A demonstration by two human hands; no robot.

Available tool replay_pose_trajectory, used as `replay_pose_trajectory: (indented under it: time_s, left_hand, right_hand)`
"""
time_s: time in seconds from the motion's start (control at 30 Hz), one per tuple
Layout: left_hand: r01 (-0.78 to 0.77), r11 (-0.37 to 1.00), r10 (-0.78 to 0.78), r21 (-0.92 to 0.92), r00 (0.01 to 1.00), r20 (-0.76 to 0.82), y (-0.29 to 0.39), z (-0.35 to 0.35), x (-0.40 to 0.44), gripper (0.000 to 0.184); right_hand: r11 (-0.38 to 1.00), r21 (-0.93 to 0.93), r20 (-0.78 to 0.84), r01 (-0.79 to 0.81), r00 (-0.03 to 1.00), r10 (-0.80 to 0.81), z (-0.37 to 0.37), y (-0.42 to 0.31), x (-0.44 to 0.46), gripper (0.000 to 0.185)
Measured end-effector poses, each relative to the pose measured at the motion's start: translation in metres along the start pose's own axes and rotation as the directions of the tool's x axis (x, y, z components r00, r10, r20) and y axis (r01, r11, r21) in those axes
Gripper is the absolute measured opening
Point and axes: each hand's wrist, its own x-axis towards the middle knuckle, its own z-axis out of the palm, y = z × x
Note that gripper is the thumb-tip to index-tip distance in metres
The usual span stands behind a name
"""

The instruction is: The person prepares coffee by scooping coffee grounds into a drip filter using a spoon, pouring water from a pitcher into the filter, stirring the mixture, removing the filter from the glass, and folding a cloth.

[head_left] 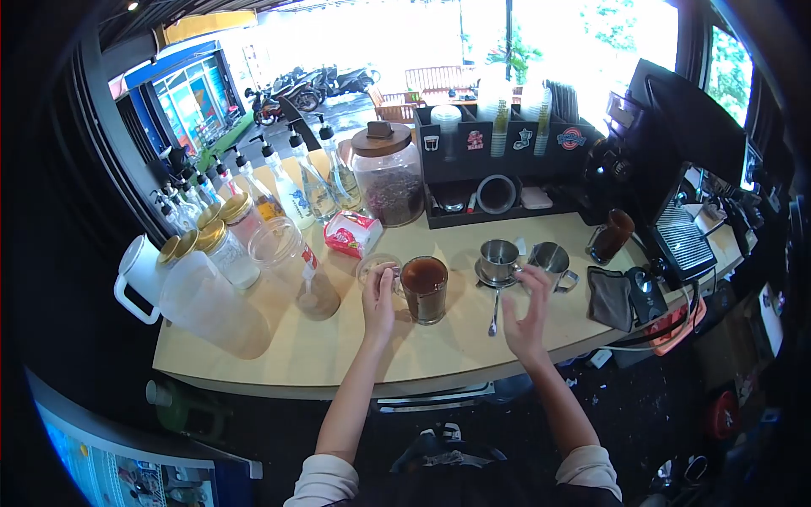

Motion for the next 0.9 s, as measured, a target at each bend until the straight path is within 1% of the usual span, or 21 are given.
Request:
replay_pose_trajectory:
  time_s: [0.03,0.07,0.13,0.17,0.2,0.23,0.27,0.33,0.37,0.4,0.43,0.47,0.53,0.57,0.63,0.73,0.9]
  left_hand:
    - [0.052,0.998,-0.050,-0.045,0.998,0.041,-0.006,-0.002,0.002,0.021]
    - [0.057,0.997,-0.055,-0.049,0.997,0.046,-0.007,-0.001,0.004,0.021]
    - [0.031,0.995,-0.025,-0.094,0.998,0.063,-0.010,0.001,0.008,0.021]
    - [0.034,0.995,-0.028,-0.098,0.998,0.065,-0.006,0.003,0.010,0.021]
    - [0.009,0.998,-0.005,-0.064,0.998,0.069,-0.003,0.005,0.011,0.021]
    - [-0.016,0.999,0.018,-0.028,0.997,0.075,0.000,0.006,0.011,0.023]
    - [-0.012,0.999,0.014,-0.030,0.997,0.078,-0.005,0.003,0.013,0.023]
    - [0.038,0.999,-0.039,0.010,0.989,0.146,-0.019,-0.003,0.016,0.027]
    - [0.040,0.999,-0.040,0.008,0.988,0.150,-0.021,-0.002,0.015,0.027]
    - [0.097,0.993,-0.088,-0.069,0.989,0.117,-0.023,0.000,0.015,0.028]
    - [0.151,0.978,-0.139,-0.146,0.986,0.087,-0.024,0.001,0.014,0.030]
    - [0.152,0.977,-0.140,-0.147,0.986,0.090,-0.021,0.001,0.013,0.030]
    - [0.155,0.984,-0.148,-0.083,0.985,0.087,-0.014,0.000,0.011,0.030]
    - [0.155,0.984,-0.147,-0.084,0.985,0.090,-0.006,0.003,0.010,0.030]
    - [0.232,0.968,-0.229,-0.099,0.972,0.044,0.010,0.008,0.006,0.029]
    - [0.250,0.958,-0.244,-0.140,0.968,0.054,-0.003,0.003,0.007,0.026]
    - [0.261,0.954,-0.257,-0.147,0.965,0.043,0.000,0.004,0.006,0.026]
  right_hand:
    - [0.999,0.036,0.048,-0.012,0.999,0.010,0.004,-0.003,-0.001,0.039]
    - [0.999,0.029,0.047,-0.015,0.999,0.014,0.007,-0.006,-0.002,0.039]
    - [1.000,0.022,0.158,-0.015,0.987,0.011,0.012,-0.011,-0.007,0.038]
    - [0.999,0.038,0.177,-0.023,0.984,0.016,0.015,-0.013,-0.010,0.036]
    - [0.999,0.034,0.178,-0.023,0.984,0.017,0.017,-0.015,-0.013,0.036]
    - [0.998,0.035,0.206,-0.056,0.977,0.047,0.018,-0.016,-0.017,0.036]
    - [0.995,0.035,0.235,-0.090,0.969,0.079,0.019,-0.018,-0.020,0.035]
    - [0.995,0.037,0.245,-0.091,0.966,0.079,0.019,-0.018,-0.025,0.035]
    - [0.995,0.044,0.255,-0.088,0.964,0.074,0.020,-0.018,-0.027,0.034]
    - [0.995,0.040,0.252,-0.090,0.965,0.077,0.021,-0.018,-0.029,0.034]
    - [0.991,0.061,0.260,-0.123,0.960,0.103,0.021,-0.019,-0.031,0.034]
    - [0.984,0.083,0.268,-0.156,0.955,0.129,0.022,-0.020,-0.032,0.033]
    - [0.986,0.080,0.263,-0.149,0.957,0.124,0.022,-0.022,-0.033,0.032]
    - [0.987,0.080,0.259,-0.141,0.959,0.116,0.022,-0.023,-0.033,0.032]
    - [0.985,0.078,0.260,-0.152,0.957,0.127,0.022,-0.024,-0.035,0.031]
    - [0.982,0.078,0.261,-0.170,0.955,0.144,0.022,-0.025,-0.038,0.031]
    - [0.982,0.075,0.246,-0.174,0.957,0.151,0.022,-0.022,-0.043,0.030]
